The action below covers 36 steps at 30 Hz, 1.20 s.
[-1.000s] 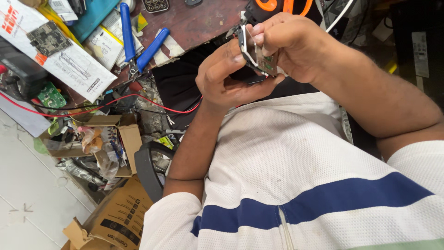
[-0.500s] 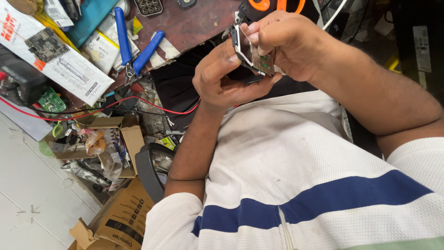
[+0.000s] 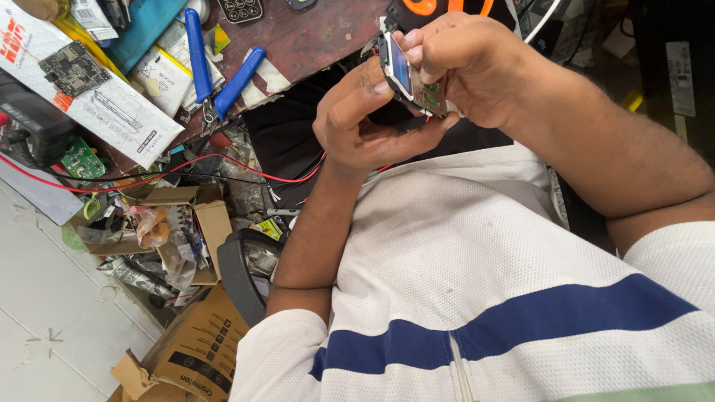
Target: The person sits at a cluttered workbench and repairs a mobile phone. They press the screen, plug in a charging cable, pry the phone open, manipulate the exposed circuit board and flex cables with their fingers, reattach the back cover, and repeatedly power the phone on to check the display.
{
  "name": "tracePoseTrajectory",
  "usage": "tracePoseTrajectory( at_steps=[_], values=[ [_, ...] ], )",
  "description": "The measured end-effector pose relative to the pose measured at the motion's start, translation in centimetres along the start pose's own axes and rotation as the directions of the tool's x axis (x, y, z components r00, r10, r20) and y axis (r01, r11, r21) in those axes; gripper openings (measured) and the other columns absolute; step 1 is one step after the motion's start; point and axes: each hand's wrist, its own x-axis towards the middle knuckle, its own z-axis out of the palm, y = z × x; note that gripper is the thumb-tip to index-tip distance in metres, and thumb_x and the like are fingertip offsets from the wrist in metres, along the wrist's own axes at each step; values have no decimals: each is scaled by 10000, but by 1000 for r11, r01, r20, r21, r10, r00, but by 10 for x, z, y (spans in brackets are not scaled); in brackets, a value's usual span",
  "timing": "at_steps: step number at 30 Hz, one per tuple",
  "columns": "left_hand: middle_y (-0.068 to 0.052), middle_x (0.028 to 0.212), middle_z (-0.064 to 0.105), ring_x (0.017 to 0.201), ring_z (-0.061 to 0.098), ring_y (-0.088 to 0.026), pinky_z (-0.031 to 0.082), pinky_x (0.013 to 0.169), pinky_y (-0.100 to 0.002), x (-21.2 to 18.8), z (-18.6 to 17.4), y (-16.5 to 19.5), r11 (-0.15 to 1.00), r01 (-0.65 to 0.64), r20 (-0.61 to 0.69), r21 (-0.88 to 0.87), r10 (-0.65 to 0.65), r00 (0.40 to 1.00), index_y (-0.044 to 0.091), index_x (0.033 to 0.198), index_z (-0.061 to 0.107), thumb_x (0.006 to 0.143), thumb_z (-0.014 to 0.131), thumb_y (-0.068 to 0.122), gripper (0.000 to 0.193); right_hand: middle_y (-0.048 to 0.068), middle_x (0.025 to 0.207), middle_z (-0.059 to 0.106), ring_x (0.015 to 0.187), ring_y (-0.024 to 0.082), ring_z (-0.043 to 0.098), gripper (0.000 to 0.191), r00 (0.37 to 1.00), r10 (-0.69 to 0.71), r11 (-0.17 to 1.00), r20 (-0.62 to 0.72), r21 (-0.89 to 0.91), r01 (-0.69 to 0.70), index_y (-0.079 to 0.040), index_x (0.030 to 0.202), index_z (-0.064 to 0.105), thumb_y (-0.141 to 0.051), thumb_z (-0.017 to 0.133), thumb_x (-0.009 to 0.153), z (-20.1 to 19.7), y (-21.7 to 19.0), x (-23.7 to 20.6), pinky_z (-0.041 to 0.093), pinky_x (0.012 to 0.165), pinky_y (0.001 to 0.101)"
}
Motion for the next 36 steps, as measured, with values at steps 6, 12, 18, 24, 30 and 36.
tracePoseTrajectory(
  at_steps=[6, 12, 18, 24, 30, 36],
  values=[
    [-212, 1209, 665, 1163, 693, -343, 597, 1039, -453, -1, 0, -3, 1000, -12, 1, -13, 12, 1000, 110, 1305, 390, 735, 1044, 164, 869, 38, 884, 672, 757, 127, 652, 165, 1000, 3, 1000, -10, -29, -4, -2, 957, 685, -2, 539, 879, 1, -2, -1, 537, 693, 271],
    [-202, 1217, 671, 1192, 685, -333, 594, 1061, -455, -1, -2, -1, 1000, 23, -2, -5, -23, 1000, 117, 1294, 377, 747, 1039, 162, 859, 44, 919, 672, 760, 141, 663, 180, 999, -9, 1000, -33, -19, 9, 13, 962, 680, 23, 535, 857, 4, -3, -1, 545, 669, 292],
    [-205, 1205, 677, 1192, 681, -335, 576, 1074, -472, 0, -3, 0, 999, 26, -11, -30, -26, 1000, 110, 1282, 374, 744, 1030, 149, 849, 89, 926, 684, 775, 162, 684, 186, 999, 30, 998, 11, -60, -29, 64, 979, 682, 15, 541, 868, 3, -8, -2, 560, 720, 296],
    [-171, 1186, 689, 1176, 698, -300, 573, 1088, -465, -2, -3, 3, 996, 72, -27, -52, -74, 997, 134, 1295, 381, 731, 1027, 148, 857, 110, 942, 690, 810, 165, 691, 211, 998, 56, 995, 28, -84, -53, 108, 1007, 677, 6, 548, 874, 4, -11, -2, 569, 779, 293],
    [-165, 1209, 681, 1200, 690, -300, 562, 1083, -456, -6, -5, 4, 991, 103, -17, -81, -105, 994, 148, 1339, 376, 727, 1033, 115, 898, 169, 921, 703, 778, 224, 712, 250, 997, 56, 989, 44, -136, -50, 140, 1010, 669, -19, 551, 858, 11, -15, -4, 597, 767, 327],
    [-152, 1257, 672, 1265, 665, -296, 542, 1106, -452, -10, -4, 4, 981, 137, -22, -137, -141, 990, 162, 1379, 349, 741, 1024, 76, 933, 235, 930, 716, 809, 280, 718, 335, 988, 34, 988, 150, -153, -10, 167, 1096, 676, -53, 524, 894, 14, -20, -4, 602, 751, 351]
  ],
)
